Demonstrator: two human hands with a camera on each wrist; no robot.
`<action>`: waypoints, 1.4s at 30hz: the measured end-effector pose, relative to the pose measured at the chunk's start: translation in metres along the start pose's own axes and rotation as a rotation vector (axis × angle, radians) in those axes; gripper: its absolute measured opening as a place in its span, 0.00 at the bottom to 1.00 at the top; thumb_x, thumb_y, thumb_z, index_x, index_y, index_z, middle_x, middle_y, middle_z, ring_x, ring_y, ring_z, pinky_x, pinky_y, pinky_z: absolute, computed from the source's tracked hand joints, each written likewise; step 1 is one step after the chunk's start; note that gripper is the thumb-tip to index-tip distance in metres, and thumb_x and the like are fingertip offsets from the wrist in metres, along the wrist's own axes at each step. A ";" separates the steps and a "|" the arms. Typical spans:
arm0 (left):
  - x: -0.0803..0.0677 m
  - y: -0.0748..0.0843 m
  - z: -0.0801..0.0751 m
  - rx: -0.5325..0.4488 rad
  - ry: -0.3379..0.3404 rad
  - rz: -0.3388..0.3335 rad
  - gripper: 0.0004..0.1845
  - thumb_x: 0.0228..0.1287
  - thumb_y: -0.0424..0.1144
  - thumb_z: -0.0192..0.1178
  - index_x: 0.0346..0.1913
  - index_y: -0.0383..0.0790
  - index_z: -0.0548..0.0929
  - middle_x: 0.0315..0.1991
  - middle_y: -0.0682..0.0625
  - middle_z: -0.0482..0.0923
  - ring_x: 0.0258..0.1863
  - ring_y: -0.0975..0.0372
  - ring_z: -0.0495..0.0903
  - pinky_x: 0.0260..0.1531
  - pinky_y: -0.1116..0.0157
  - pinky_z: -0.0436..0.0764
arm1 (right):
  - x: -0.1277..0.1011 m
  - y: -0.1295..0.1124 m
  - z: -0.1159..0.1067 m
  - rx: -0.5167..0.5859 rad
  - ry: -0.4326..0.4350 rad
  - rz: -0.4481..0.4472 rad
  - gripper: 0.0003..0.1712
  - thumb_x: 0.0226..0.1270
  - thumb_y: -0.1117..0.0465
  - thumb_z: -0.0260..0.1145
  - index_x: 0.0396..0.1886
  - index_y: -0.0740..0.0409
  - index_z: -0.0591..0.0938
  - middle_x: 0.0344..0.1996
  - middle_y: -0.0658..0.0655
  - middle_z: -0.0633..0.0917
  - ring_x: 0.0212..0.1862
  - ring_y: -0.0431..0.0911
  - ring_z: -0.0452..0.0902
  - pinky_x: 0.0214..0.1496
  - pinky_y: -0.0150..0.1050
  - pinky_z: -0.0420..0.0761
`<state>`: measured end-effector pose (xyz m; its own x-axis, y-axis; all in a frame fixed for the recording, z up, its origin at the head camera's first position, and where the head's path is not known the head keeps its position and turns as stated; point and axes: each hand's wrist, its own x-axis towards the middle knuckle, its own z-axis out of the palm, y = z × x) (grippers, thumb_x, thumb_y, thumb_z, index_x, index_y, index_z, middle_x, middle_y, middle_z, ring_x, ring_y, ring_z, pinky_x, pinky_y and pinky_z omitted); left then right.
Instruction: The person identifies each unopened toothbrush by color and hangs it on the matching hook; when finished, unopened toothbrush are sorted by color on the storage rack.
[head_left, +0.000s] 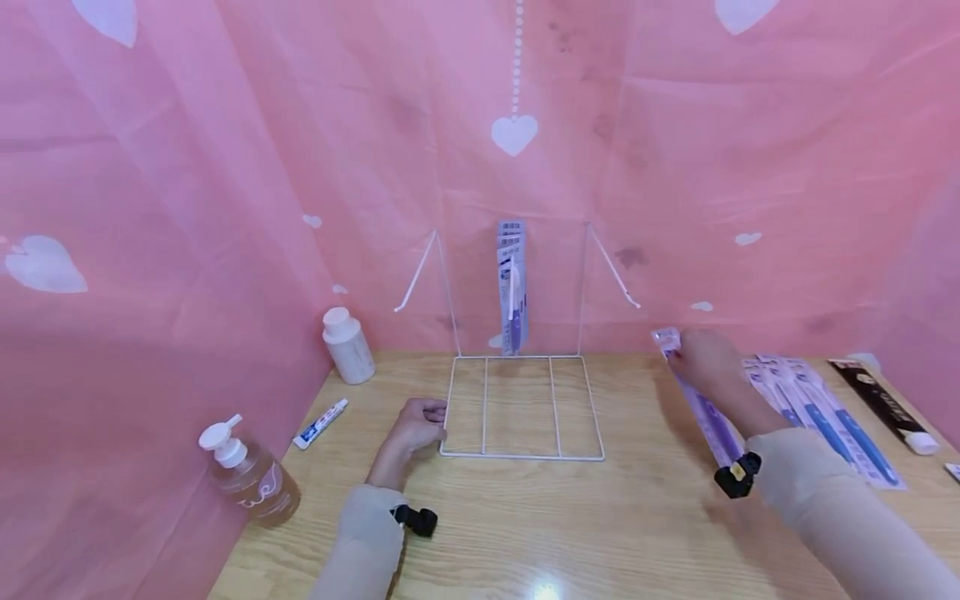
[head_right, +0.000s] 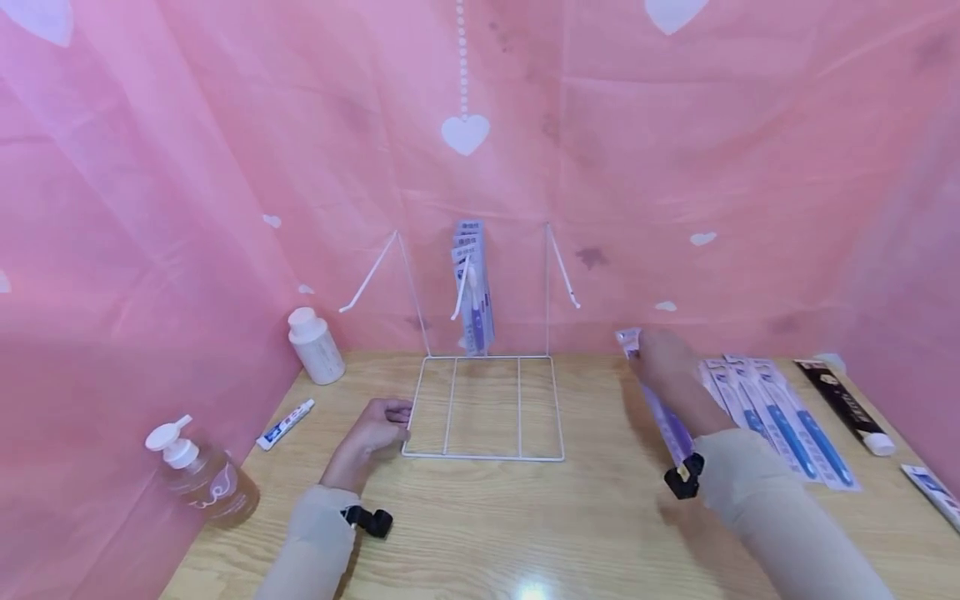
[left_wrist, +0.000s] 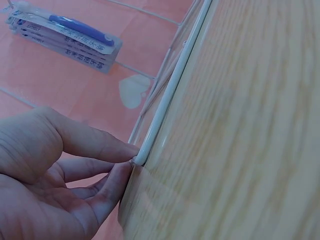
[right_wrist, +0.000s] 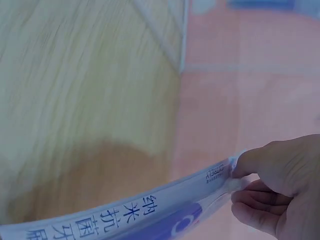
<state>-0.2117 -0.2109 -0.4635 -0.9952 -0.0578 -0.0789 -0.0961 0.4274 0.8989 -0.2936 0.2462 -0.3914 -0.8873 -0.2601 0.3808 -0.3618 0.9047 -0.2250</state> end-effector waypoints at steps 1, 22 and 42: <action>0.000 0.000 0.001 0.000 -0.002 -0.001 0.33 0.37 0.14 0.62 0.56 0.22 0.79 0.40 0.41 0.78 0.41 0.54 0.78 0.41 0.63 0.82 | 0.000 -0.008 -0.002 0.003 0.029 -0.024 0.19 0.54 0.66 0.59 0.10 0.52 0.63 0.12 0.53 0.68 0.17 0.49 0.62 0.17 0.46 0.64; 0.000 -0.001 0.002 -0.004 0.006 -0.028 0.33 0.38 0.13 0.63 0.56 0.23 0.79 0.40 0.42 0.77 0.41 0.54 0.77 0.41 0.64 0.81 | -0.013 -0.160 -0.042 0.144 0.517 -0.387 0.09 0.61 0.65 0.66 0.24 0.65 0.79 0.21 0.59 0.78 0.17 0.46 0.71 0.14 0.36 0.72; -0.002 0.002 0.001 0.012 0.000 -0.032 0.32 0.41 0.15 0.64 0.57 0.24 0.79 0.41 0.42 0.78 0.43 0.54 0.78 0.42 0.63 0.81 | -0.034 -0.234 -0.071 0.339 0.640 -0.511 0.02 0.56 0.67 0.68 0.27 0.62 0.83 0.21 0.53 0.81 0.19 0.42 0.76 0.17 0.32 0.75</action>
<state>-0.2103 -0.2087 -0.4621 -0.9916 -0.0717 -0.1074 -0.1280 0.4365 0.8906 -0.1584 0.0679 -0.2880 -0.3008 -0.2740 0.9135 -0.8254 0.5546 -0.1054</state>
